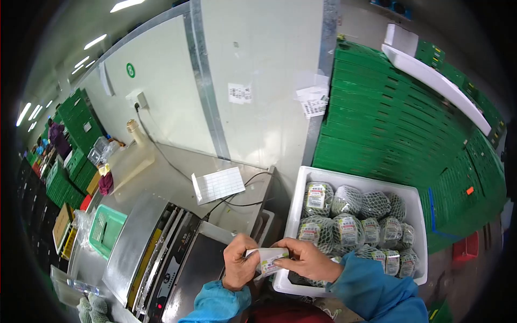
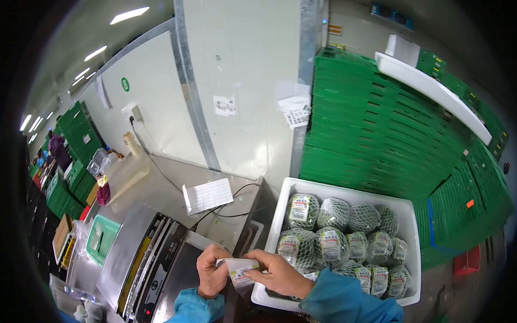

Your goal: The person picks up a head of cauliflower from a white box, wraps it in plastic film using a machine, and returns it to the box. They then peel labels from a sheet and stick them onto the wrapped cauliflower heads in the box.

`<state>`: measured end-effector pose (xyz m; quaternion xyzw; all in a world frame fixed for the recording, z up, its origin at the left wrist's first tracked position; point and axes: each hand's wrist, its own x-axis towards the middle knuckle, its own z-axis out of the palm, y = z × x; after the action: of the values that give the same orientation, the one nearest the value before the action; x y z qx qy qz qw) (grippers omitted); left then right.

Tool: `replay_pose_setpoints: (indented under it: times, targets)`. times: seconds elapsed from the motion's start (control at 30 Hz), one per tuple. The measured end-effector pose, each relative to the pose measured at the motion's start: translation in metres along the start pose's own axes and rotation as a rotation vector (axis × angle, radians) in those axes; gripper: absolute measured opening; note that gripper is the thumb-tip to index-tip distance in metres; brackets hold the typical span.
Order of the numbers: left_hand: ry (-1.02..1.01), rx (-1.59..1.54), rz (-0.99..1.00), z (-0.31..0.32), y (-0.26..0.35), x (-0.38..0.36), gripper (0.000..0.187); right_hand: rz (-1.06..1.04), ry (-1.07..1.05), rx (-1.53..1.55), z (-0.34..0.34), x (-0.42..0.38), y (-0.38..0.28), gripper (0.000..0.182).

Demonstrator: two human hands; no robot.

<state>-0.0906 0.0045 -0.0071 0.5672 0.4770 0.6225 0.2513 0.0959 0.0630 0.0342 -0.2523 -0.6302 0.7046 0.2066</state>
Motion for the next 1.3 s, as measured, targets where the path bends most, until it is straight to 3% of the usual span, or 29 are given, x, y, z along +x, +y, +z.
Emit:
replay_pose_setpoints:
  times: [0.07, 0.1, 0.2, 0.23, 0.37, 0.43, 0.47, 0.57, 0.6, 0.67, 0.7, 0.73, 0.8, 0.83, 0.97, 1.03, 1.07, 1.13, 1.17, 1.23, 1.27, 1.3]
  targets:
    - [0.049, 0.189, 0.243, 0.014, 0.013, 0.016, 0.019, -0.004, 0.082, -0.160, 0.000, -0.011, -0.013, 0.031]
    - [0.106, -0.175, 0.003, 0.027, 0.019, 0.008, 0.024, -0.001, 0.145, -0.316, -0.001, -0.017, -0.019, 0.024]
    - [-0.170, 0.022, 0.114, 0.017, 0.027, 0.003, 0.013, -0.335, 0.190, -0.488, -0.001, -0.030, -0.022, 0.017]
    - [-0.130, -0.019, 0.064, 0.023, 0.033, 0.002, 0.011, -0.291, 0.175, -0.524, -0.004, -0.037, -0.026, 0.016]
    - [-0.102, -0.015, -0.060, 0.025, 0.029, -0.003, 0.023, -0.684, 0.298, -0.759, -0.026, -0.052, -0.045, 0.012]
    - [-0.097, 0.062, -0.089, 0.019, 0.022, -0.004, 0.030, -0.672, 0.567, -0.749, -0.077, -0.057, -0.047, 0.012]
    - [-0.131, 0.144, 0.034, 0.013, 0.013, -0.004, 0.025, -0.452, 0.742, -0.426, -0.096, -0.055, -0.067, 0.011]
    - [-0.068, 0.135, 0.130, 0.012, 0.021, 0.000, 0.023, -0.206, 0.666, -0.219, -0.204, -0.029, -0.019, 0.026]
    - [-0.056, 0.102, 0.035, 0.009, 0.020, -0.005, 0.021, -0.213, 0.663, -0.220, -0.217, -0.027, -0.007, 0.026]
    - [-0.040, 0.073, -0.068, 0.004, 0.013, -0.015, 0.020, 0.036, 0.688, -0.380, -0.233, -0.022, 0.016, 0.024]
    - [-0.040, 0.125, -0.051, 0.001, 0.009, -0.021, 0.008, 0.038, 0.683, -0.364, -0.242, -0.017, 0.030, 0.030]
    - [-0.042, 0.180, -0.035, 0.002, 0.016, -0.021, 0.015, 0.045, 0.676, -0.359, -0.250, -0.013, 0.042, 0.030]
    - [-0.053, 0.216, -0.016, 0.004, 0.025, -0.020, 0.016, 0.092, 0.649, -0.728, -0.264, -0.003, 0.064, 0.036]
    - [-0.100, 0.180, 0.011, 0.004, 0.025, -0.021, 0.014, -0.037, 0.680, -0.904, -0.266, 0.001, 0.072, 0.042]
    - [-0.100, 0.163, 0.066, 0.020, 0.040, -0.008, 0.011, 0.062, 0.692, -1.030, -0.255, 0.010, 0.069, 0.047]
    - [-0.085, 0.259, 0.203, 0.019, 0.038, -0.004, 0.015, 0.347, 0.789, -1.161, -0.237, 0.011, 0.058, 0.053]
    - [-0.076, 0.269, 0.195, 0.020, 0.035, -0.008, 0.015, 0.342, 0.774, -1.160, -0.227, 0.007, 0.050, 0.053]
    - [0.047, 0.084, -0.097, 0.022, 0.032, -0.019, 0.014, 0.076, 0.809, -1.608, -0.214, -0.005, 0.036, 0.060]
    - [0.147, 0.047, -0.043, 0.025, 0.026, -0.022, 0.012, -0.008, 0.678, -1.673, -0.222, -0.009, 0.048, 0.060]
    - [0.065, 0.161, -0.023, 0.021, 0.036, -0.013, 0.015, -0.447, 0.215, -1.835, -0.273, -0.016, 0.102, 0.053]
    - [0.030, 0.186, -0.069, 0.016, 0.031, -0.016, 0.017, -0.184, 0.374, -1.495, -0.252, -0.025, 0.077, 0.046]
    - [0.063, 0.148, -0.118, 0.013, 0.023, -0.019, 0.017, -0.045, 0.386, -1.527, -0.248, -0.028, 0.072, 0.044]
